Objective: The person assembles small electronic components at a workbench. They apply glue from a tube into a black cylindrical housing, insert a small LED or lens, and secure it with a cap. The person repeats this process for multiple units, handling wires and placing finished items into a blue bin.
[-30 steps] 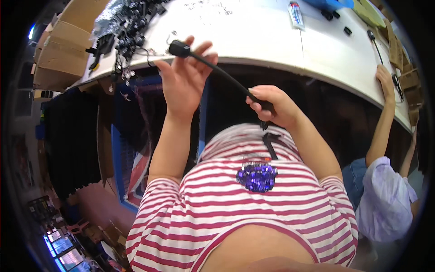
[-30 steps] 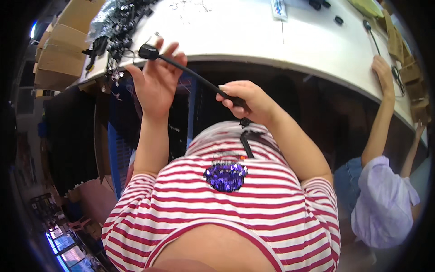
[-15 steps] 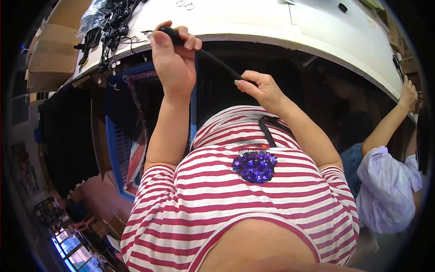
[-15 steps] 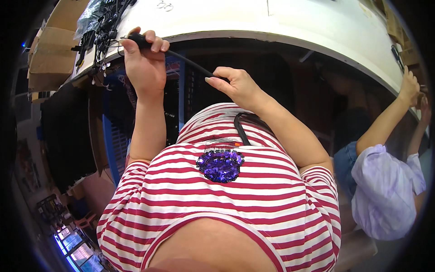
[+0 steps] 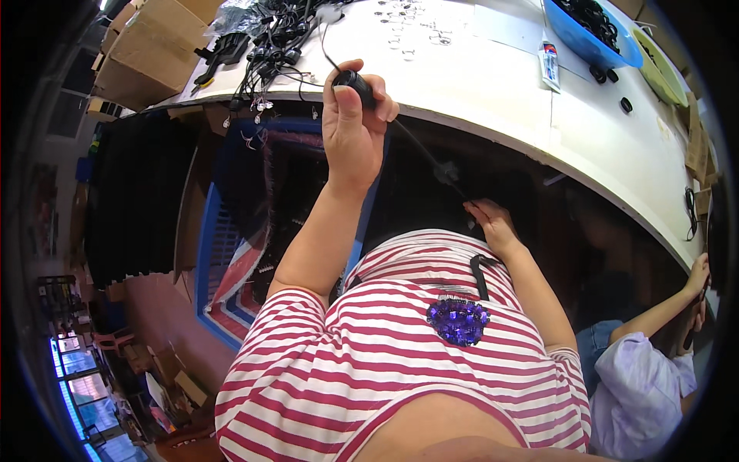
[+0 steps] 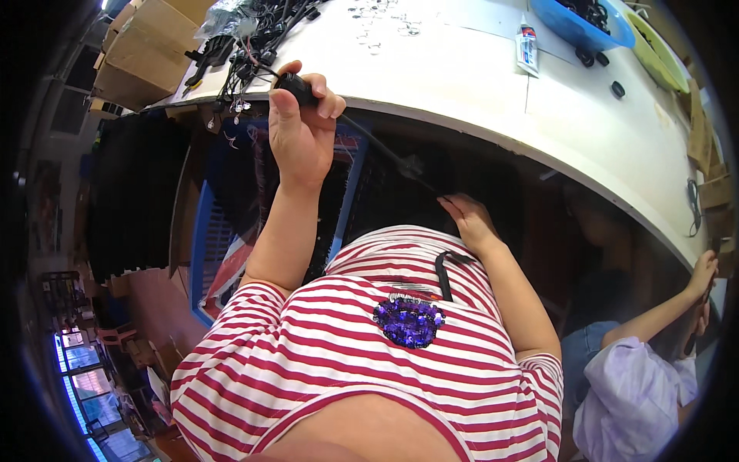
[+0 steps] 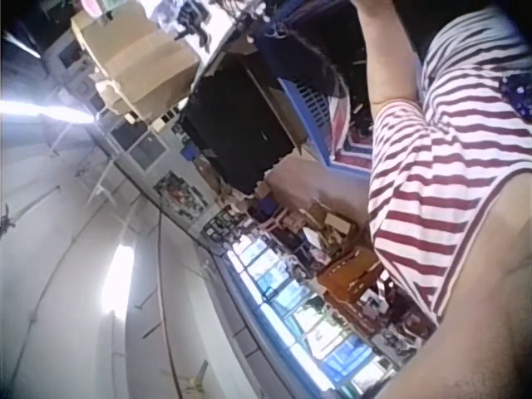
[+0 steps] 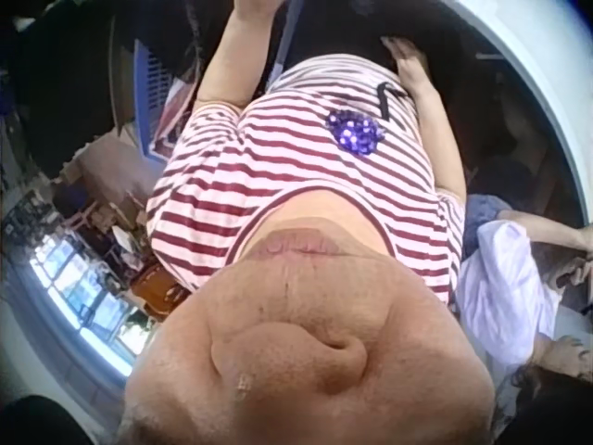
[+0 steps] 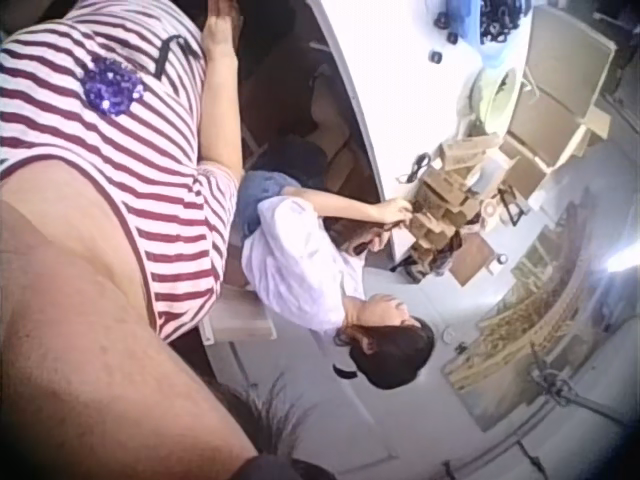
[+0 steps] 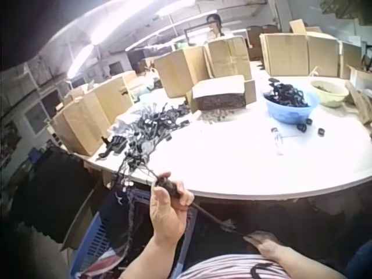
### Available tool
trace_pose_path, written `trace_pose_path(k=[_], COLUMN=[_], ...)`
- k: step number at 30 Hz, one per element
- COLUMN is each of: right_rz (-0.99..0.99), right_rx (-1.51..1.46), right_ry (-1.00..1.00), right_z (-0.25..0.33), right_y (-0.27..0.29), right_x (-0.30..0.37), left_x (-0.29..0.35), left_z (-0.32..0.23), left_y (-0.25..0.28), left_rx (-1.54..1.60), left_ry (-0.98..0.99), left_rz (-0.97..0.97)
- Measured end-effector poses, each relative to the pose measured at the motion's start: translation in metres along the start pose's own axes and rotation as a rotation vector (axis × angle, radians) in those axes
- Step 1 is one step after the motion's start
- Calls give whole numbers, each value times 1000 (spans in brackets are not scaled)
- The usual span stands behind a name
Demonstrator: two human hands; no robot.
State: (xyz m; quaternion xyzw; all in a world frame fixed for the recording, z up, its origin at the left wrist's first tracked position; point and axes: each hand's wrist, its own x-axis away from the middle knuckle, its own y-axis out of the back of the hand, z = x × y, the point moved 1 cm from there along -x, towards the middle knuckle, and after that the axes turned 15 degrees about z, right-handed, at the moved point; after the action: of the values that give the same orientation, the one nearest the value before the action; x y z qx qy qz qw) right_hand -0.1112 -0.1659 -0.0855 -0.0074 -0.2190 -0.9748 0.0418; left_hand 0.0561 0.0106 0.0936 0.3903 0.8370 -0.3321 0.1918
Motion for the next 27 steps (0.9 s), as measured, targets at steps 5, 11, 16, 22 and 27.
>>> trace_pose_path(k=[5,11,16,22,27], right_rz=[155,244,-111,-285,-281], right_rx=[140,383,211,346,176], right_ry=[-229,-234,245,428,421], right_z=[7,-8,99,153,134], right_y=[3,6,45,53,47], right_x=[-3,-2,-25,-48,-50], left_x=[7,12,32,63,78], left_z=[4,9,31,69,83], left_y=[6,5,-4,-23,-15], left_rx=[-8,13,6,-9,4], left_ry=[80,115,281,447,488], left_rz=[19,70,153,214,290])
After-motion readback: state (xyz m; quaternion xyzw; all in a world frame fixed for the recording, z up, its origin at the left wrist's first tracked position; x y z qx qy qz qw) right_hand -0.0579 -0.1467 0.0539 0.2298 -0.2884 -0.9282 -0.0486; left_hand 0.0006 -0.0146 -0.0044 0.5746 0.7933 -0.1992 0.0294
